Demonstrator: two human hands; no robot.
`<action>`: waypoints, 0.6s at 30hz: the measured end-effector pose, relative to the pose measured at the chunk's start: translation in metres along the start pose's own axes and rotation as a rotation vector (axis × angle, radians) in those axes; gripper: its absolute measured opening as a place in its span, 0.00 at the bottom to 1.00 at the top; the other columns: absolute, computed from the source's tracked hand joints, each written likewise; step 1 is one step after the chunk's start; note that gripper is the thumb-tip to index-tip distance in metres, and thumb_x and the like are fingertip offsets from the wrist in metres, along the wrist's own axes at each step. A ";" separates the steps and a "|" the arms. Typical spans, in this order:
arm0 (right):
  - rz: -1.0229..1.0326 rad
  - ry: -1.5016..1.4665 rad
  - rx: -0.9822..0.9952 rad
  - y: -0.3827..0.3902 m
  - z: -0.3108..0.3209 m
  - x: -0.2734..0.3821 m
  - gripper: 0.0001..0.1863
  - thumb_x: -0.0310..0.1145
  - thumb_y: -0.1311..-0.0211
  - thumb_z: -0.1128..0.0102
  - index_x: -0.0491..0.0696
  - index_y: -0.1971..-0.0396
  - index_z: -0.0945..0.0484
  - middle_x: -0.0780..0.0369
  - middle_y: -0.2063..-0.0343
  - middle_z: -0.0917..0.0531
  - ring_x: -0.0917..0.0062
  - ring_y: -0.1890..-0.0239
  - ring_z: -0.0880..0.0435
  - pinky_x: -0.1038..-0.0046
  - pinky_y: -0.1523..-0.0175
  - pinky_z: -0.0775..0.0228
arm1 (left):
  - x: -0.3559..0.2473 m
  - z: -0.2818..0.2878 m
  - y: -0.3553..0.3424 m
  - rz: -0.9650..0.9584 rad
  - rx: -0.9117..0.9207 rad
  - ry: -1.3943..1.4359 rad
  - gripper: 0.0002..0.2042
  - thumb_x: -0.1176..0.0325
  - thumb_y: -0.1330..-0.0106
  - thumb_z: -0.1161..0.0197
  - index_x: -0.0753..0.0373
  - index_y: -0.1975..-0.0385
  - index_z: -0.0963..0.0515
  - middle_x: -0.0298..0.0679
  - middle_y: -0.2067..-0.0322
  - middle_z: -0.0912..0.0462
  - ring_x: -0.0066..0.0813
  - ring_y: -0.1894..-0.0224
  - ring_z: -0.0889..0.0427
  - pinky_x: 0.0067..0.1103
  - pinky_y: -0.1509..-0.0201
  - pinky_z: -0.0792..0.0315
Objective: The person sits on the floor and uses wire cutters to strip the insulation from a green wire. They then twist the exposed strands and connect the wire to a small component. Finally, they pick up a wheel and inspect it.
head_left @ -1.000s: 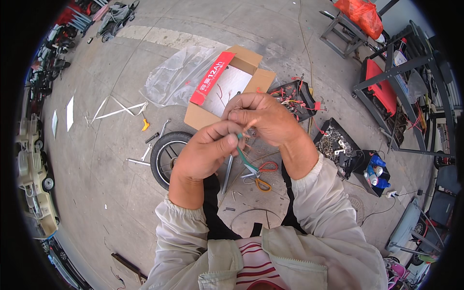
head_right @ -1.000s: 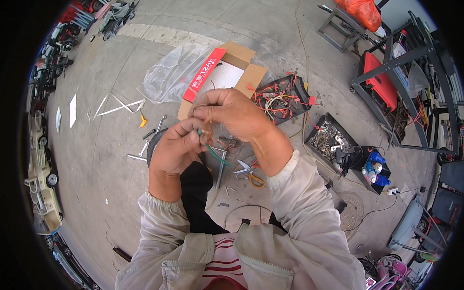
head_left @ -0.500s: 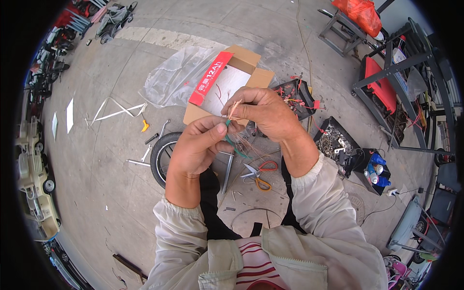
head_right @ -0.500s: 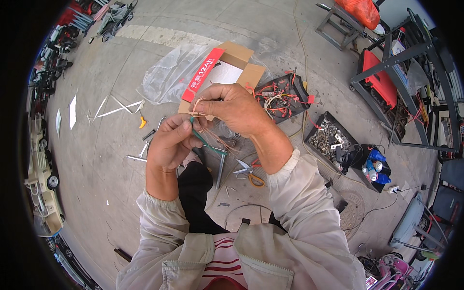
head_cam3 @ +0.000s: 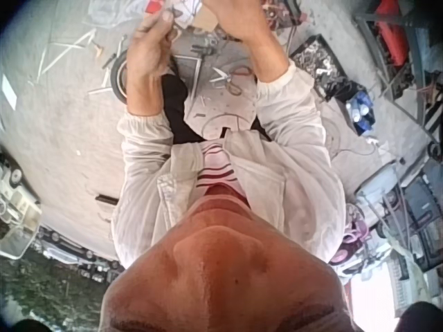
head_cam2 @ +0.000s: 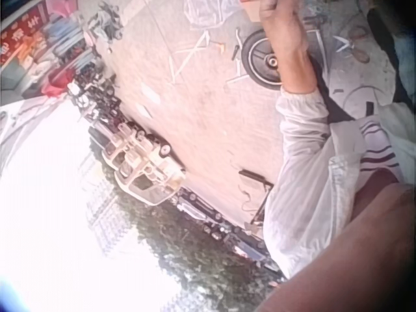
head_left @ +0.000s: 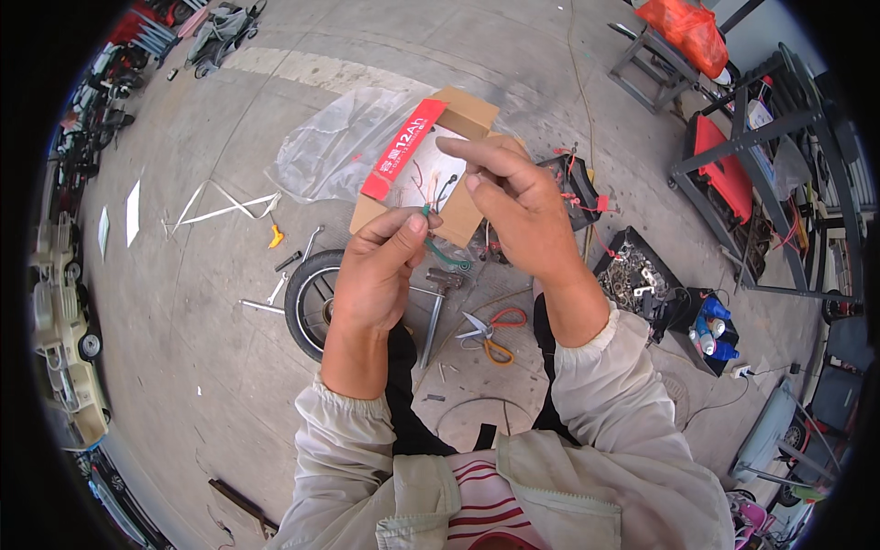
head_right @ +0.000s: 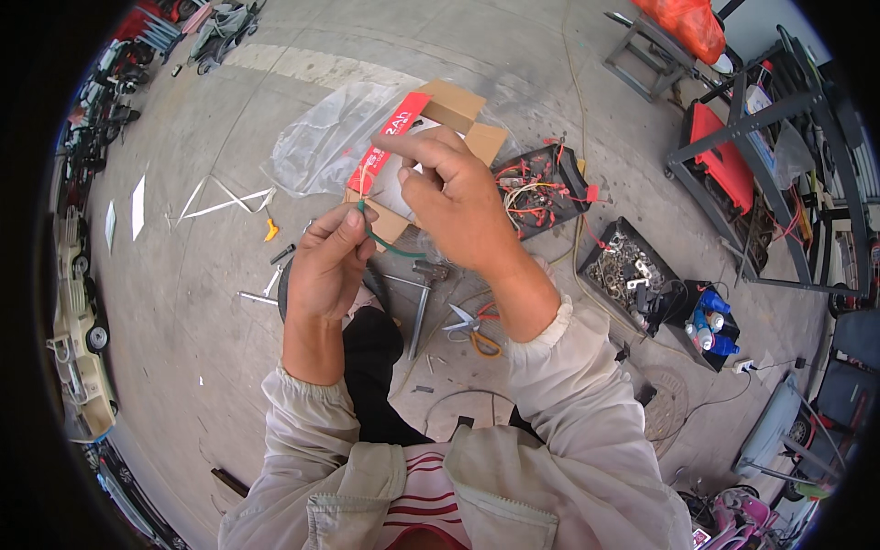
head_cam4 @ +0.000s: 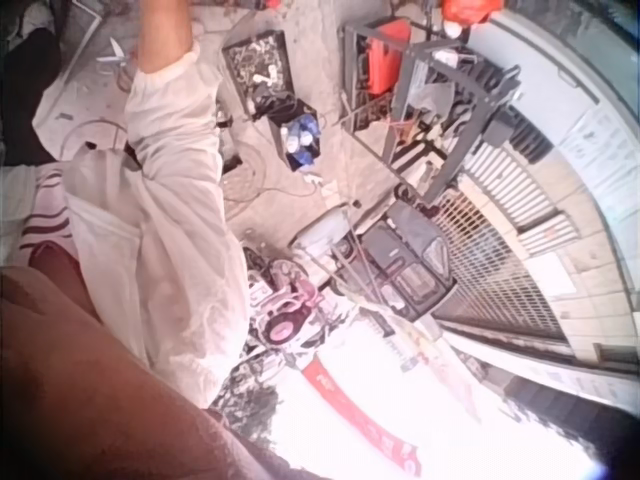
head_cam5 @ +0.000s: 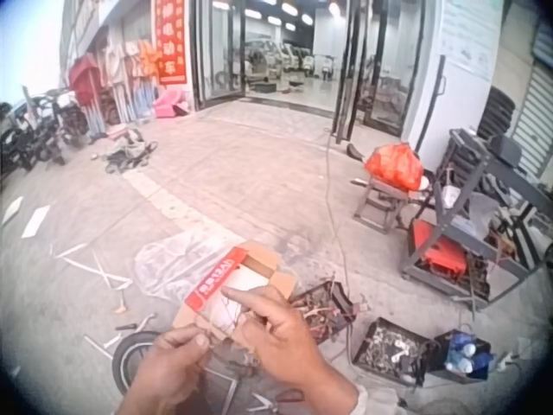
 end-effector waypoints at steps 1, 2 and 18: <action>0.055 0.064 0.020 0.001 0.000 0.005 0.15 0.25 0.40 0.46 0.48 0.53 0.18 0.65 0.65 0.24 0.83 0.67 0.27 0.80 0.64 0.35 | 0.000 0.000 0.000 -0.008 -0.018 0.001 0.09 0.67 0.33 0.38 0.66 0.61 0.18 0.33 0.66 0.16 0.16 0.70 0.26 0.15 0.66 0.32; 0.109 0.129 0.040 0.002 0.000 0.008 0.15 0.25 0.41 0.45 0.48 0.54 0.18 0.64 0.66 0.24 0.83 0.67 0.27 0.79 0.64 0.35 | 0.000 -0.001 0.000 -0.003 -0.037 -0.003 0.09 0.67 0.33 0.38 0.66 0.61 0.18 0.32 0.67 0.17 0.15 0.70 0.26 0.15 0.67 0.33; 0.006 -0.095 -0.108 0.006 -0.014 0.002 0.05 0.24 0.46 0.35 0.43 0.70 0.22 0.64 0.75 0.21 0.83 0.74 0.25 0.79 0.69 0.33 | 0.003 -0.004 -0.001 0.063 -0.051 -0.002 0.08 0.67 0.36 0.35 0.65 0.64 0.18 0.32 0.69 0.18 0.14 0.74 0.32 0.13 0.71 0.37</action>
Point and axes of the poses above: each hand's wrist, its own y-axis away from the middle knuckle, its own z-axis out of the back of the hand, x = y × z, the point moved 1 cm from there along -y, towards the middle knuckle
